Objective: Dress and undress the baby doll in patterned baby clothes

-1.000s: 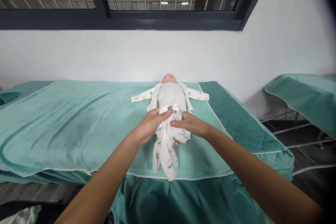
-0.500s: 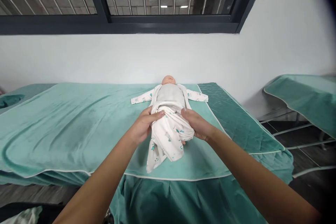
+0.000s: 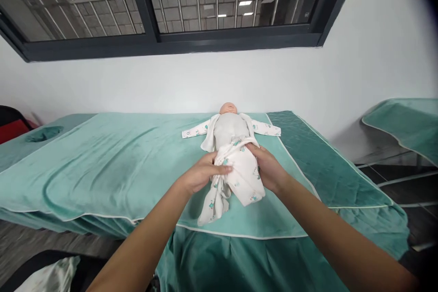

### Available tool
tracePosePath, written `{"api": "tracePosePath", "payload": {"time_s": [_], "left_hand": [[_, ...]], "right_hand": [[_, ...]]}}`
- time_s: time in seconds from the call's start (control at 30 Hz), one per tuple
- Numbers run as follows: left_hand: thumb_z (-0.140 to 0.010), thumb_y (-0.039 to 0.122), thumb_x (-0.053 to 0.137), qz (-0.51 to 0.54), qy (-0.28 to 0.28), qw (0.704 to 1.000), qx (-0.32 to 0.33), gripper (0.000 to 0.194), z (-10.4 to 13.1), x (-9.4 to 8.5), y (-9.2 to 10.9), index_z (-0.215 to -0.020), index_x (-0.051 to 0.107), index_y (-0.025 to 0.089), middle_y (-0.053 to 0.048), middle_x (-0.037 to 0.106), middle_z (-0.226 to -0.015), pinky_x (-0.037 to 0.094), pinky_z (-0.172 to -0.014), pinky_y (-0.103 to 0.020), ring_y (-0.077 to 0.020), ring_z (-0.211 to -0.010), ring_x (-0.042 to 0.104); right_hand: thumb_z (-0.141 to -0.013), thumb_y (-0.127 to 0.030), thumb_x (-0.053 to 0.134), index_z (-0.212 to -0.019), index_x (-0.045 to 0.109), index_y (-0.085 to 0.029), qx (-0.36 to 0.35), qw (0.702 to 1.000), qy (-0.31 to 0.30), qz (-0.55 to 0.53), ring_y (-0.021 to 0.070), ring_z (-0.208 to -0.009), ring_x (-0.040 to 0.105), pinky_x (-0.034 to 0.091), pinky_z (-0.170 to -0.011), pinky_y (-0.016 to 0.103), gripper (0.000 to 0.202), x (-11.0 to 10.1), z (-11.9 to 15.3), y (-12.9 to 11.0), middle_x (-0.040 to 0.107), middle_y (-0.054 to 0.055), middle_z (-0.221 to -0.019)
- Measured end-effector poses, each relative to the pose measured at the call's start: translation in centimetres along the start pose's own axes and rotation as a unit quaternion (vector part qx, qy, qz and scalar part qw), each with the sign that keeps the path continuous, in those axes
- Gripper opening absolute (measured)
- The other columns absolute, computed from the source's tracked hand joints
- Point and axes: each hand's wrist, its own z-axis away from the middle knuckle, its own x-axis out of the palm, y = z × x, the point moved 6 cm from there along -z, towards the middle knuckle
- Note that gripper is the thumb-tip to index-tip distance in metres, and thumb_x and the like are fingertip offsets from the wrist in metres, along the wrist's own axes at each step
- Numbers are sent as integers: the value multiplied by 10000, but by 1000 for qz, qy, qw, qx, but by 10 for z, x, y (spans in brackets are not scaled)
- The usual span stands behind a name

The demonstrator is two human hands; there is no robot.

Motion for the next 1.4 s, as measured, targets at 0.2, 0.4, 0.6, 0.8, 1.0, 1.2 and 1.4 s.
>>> {"api": "tracePosePath", "payload": {"time_s": [0.2, 0.4, 0.6, 0.8, 1.0, 1.2, 1.4], "left_hand": [[-718, 332, 792, 125, 89, 982, 112, 476, -16, 3, 17, -1142, 667, 154, -92, 745, -970, 529, -798, -322, -245, -878, 703], [-732, 398, 794, 98, 53, 994, 14, 505, -21, 16, 0, -1143, 665, 134, -120, 744, -972, 543, -731, -311, -221, -809, 704], [-706, 402, 812, -37, -13, 996, -85, 532, -21, 15, -18, -1144, 670, 134, -130, 732, -1047, 533, -748, -325, -228, -851, 693], [-815, 354, 631, -371, 9, 927, -60, 323, -37, 13, -16, -1072, 684, 166, -73, 725, -1106, 497, -824, -313, -246, -999, 665], [-760, 306, 615, -549, 10, 831, -88, 193, -40, 28, -24, -872, 659, 155, -111, 722, -922, 450, -698, -323, -284, -877, 657], [-774, 364, 595, -582, -32, 806, -100, 205, -35, 33, -11, -867, 629, 185, -82, 712, -950, 418, -629, -289, -253, -849, 656], [-780, 347, 591, -603, -34, 789, -113, 231, -41, 36, -19, -907, 650, 164, -116, 709, -1002, 437, -669, -297, -262, -883, 661]], "right_hand": [[-759, -521, 745, -1126, 688, -184, 42, 993, -95, 52, 237, -847, 692, 541, -758, 352, 502, 5, 4, 18, 750, 79, -940], [-741, -471, 774, -1071, 705, -180, -13, 997, -25, 76, 225, -792, 680, 531, -726, 334, 446, -15, -6, -3, 751, 69, -897], [-776, -479, 742, -1116, 690, -162, 9, 998, 25, 64, 214, -762, 684, 523, -691, 316, 468, -34, 1, 9, 756, 78, -944], [-751, -418, 785, -1137, 684, -158, 105, 989, 62, 82, 244, -866, 707, 554, -767, 337, 476, -56, 27, 57, 757, 97, -1020], [-790, -408, 743, -1169, 671, -154, 132, 988, 82, 21, 262, -929, 710, 569, -753, 338, 462, -58, 51, 76, 753, 106, -1057], [-806, -459, 714, -1187, 662, -167, 129, 989, 73, 6, 275, -946, 707, 566, -761, 356, 482, -49, 59, 77, 750, 104, -1069], [-813, -536, 672, -1212, 635, -157, 70, 987, 109, 100, 297, -991, 689, 549, -802, 380, 551, -67, 54, 86, 738, 108, -1108]]}}
